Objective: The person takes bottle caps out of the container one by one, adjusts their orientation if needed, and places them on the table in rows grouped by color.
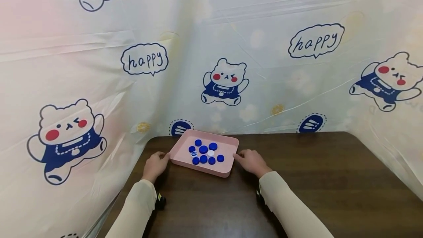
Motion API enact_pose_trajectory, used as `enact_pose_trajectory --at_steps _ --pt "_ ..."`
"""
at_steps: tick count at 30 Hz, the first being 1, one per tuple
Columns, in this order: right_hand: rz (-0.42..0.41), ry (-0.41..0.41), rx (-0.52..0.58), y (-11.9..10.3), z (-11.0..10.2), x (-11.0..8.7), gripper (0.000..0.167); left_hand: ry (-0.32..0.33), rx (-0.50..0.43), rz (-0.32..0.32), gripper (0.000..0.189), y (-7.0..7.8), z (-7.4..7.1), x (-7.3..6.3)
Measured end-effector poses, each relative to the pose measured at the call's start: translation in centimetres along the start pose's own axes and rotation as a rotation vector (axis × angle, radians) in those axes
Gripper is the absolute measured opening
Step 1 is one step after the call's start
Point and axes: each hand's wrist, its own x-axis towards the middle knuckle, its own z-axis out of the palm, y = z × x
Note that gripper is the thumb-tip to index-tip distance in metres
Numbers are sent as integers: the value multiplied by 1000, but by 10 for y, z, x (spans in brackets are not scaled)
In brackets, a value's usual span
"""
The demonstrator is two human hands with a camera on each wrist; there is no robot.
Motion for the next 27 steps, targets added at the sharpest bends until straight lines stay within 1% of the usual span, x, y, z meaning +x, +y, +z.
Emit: enact_pose_trajectory --at_steps 3,7,13,16,21,23,27 --pt "28 12 29 2 2 6 46 -15 -33 -3 57 -3 0 3" --pt "62 27 47 5 5 10 48 -9 -69 -6 53 -5 2 5" --pt "92 26 94 5 6 13 54 1 -80 7 43 -2 3 7" --pt "93 21 111 4 6 14 53 1 -78 15 41 0 4 7" --pt "88 14 153 2 5 16 46 -13 -81 35 39 2 3 8" --pt "89 12 172 2 5 16 46 -15 -84 41 39 2 3 8" --pt "86 -17 198 1 7 15 46 -15 -86 41 38 2 5 7"
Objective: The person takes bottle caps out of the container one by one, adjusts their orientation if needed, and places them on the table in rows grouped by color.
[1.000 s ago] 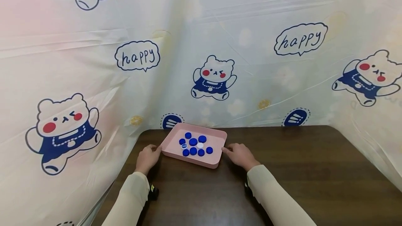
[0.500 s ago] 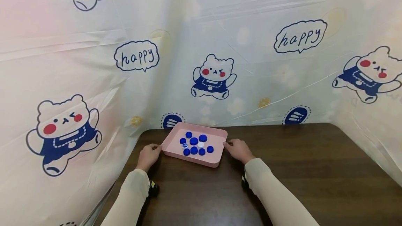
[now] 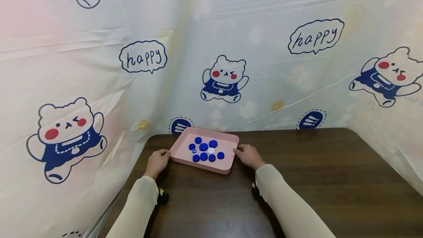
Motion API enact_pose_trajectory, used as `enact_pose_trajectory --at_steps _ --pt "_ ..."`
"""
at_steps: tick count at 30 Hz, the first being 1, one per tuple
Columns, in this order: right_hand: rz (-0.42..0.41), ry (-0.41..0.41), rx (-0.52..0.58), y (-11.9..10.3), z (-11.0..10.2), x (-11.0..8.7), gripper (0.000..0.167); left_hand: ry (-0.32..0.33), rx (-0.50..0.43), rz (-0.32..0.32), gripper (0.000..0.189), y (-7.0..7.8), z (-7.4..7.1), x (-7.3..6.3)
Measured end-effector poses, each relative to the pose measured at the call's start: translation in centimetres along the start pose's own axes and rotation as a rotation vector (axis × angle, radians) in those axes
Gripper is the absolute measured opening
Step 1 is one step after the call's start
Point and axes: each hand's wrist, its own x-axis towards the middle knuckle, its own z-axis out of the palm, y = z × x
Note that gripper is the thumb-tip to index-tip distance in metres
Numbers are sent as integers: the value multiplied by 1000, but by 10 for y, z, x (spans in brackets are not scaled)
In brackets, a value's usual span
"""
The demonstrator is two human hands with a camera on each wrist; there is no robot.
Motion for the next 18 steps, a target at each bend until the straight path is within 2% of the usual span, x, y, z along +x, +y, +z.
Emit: enact_pose_trajectory --at_steps 7,12,18 --pt "-54 -38 31 -4 4 0 24 7 -2 13 36 -3 1 0" --pt "-58 -21 5 -5 6 1 25 -1 -16 4 36 -2 1 -3" --pt "-20 -28 24 -7 3 0 26 -16 -33 -12 35 2 0 -6"
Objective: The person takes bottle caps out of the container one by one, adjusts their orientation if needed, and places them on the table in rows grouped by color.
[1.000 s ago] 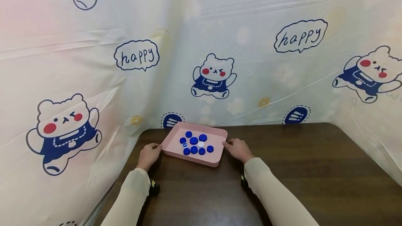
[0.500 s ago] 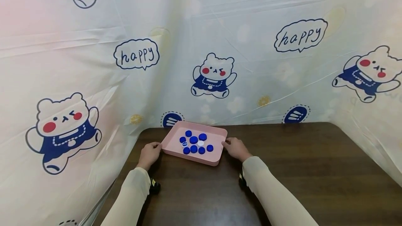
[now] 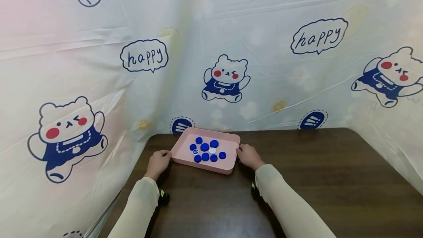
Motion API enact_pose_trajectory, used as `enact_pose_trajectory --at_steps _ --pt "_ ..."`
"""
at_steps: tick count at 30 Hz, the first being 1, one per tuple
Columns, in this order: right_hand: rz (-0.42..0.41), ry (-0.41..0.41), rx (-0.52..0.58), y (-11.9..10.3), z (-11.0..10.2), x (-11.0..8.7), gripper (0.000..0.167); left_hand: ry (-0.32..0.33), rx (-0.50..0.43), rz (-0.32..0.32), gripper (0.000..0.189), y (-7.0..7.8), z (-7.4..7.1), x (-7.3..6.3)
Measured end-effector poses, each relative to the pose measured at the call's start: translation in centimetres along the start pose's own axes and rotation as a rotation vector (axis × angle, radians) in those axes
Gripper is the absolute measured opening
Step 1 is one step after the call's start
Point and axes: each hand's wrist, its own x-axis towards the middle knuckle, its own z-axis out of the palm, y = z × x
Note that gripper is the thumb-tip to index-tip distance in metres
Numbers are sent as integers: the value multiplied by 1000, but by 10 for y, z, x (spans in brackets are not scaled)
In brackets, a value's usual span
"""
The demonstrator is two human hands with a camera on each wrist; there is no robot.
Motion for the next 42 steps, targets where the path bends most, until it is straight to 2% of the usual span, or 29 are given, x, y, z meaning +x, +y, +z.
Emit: enact_pose_trajectory --at_steps 12,21,28,35,42 --pt "-28 24 -53 2 -5 -3 27 -32 68 -37 35 11 -2 -9" --pt "-11 43 -51 10 -11 -6 27 -16 103 52 31 14 1 -18" --pt "-28 26 -68 14 -15 -9 27 -19 125 72 28 16 1 -26" --pt "-57 29 -49 20 -19 -14 26 -47 125 71 27 23 2 -36" --pt "-55 6 -37 25 -24 -22 24 -45 155 77 25 29 5 -45"
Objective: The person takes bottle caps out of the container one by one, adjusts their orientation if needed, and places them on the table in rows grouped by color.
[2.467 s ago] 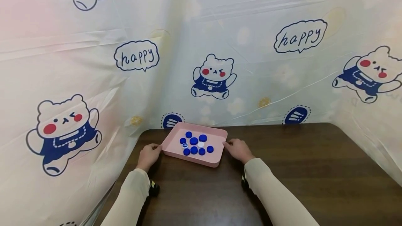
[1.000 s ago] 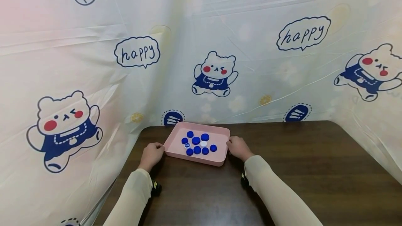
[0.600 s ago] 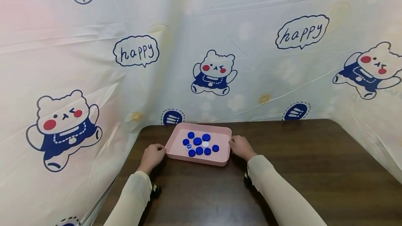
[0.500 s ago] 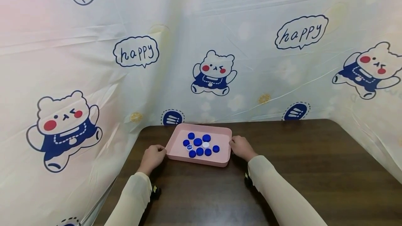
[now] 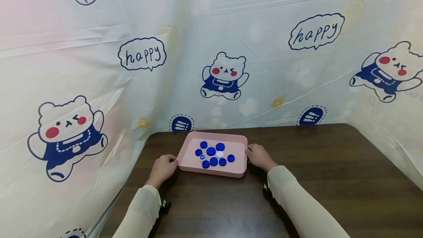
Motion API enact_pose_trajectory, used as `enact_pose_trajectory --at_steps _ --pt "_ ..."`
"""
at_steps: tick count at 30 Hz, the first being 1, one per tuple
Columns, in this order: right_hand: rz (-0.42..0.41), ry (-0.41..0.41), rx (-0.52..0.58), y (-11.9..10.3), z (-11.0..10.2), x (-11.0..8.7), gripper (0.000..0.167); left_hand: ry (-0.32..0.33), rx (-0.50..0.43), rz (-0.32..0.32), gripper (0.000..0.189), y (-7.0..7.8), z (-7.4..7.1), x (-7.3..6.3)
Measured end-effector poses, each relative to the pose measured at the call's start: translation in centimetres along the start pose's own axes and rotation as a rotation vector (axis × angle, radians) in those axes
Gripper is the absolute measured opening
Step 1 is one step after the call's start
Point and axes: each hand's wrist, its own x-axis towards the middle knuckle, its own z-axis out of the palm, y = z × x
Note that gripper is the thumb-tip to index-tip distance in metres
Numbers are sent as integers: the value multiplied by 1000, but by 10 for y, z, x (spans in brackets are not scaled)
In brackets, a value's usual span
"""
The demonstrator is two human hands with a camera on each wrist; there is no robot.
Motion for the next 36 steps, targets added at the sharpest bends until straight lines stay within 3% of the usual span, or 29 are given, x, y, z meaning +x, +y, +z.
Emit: enact_pose_trajectory --at_steps 15,26,36 --pt "-27 -44 57 18 -18 -10 22 -9 -21 36 24 12 10 -16" --pt "-37 -53 35 33 -35 -16 25 -52 -12 18 24 31 20 -23" --pt "-11 -57 9 45 -48 -24 30 -66 16 103 16 44 30 -35"
